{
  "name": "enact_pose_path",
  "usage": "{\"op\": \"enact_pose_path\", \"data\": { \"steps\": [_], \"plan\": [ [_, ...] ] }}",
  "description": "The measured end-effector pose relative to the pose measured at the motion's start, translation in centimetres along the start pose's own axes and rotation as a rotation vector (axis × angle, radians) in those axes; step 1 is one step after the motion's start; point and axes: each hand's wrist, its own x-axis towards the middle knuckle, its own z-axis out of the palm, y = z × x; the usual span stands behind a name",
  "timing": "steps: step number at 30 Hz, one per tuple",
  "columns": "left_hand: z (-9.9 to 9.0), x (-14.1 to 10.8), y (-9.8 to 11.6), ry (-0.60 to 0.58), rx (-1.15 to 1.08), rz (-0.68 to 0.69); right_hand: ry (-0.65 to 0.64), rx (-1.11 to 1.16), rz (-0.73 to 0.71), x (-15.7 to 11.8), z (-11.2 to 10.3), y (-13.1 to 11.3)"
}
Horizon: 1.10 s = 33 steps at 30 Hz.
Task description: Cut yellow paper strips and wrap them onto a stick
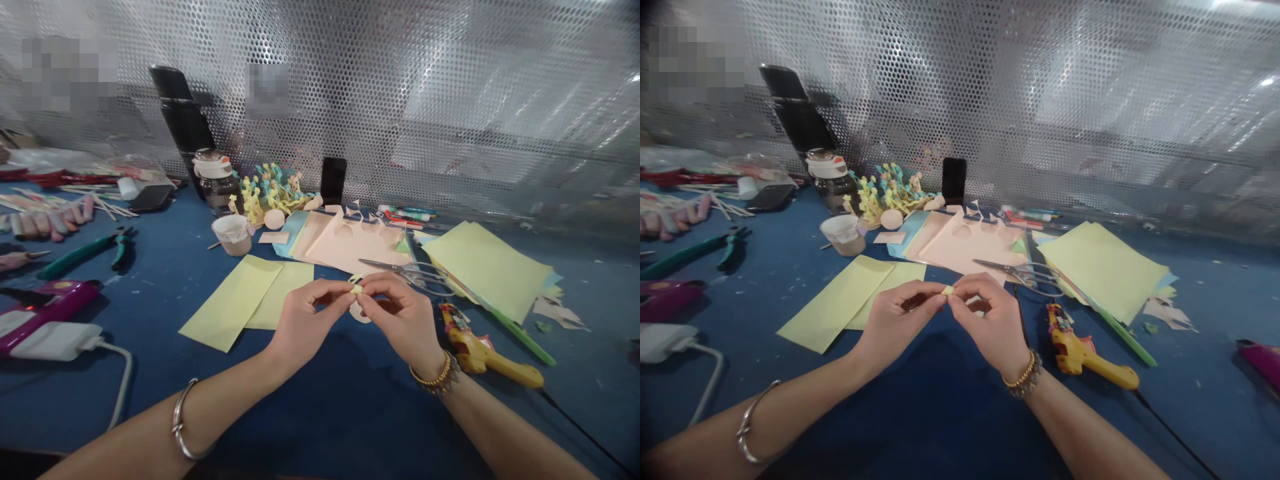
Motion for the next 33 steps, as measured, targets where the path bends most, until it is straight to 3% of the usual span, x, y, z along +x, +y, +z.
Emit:
{"op": "enact_pose_path", "data": {
  "steps": [4, 20, 33],
  "plan": [
    [0.0, 0.08, 0.08, 0.011, -0.046, -0.072, 0.004, -0.023, -0.005, -0.07, 0.03, -0.06],
    [-0.01, 0.39, 0.62, -0.038, -0.121, -0.15, 0.023, 0.031, 0.019, -0.12, -0.03, 0.03],
    [0.03, 0.19, 0.08, -0.04, -0.076, -0.066, -0.02, 0.059, 0.057, 0.07, -0.13, -0.31]
  ]
}}
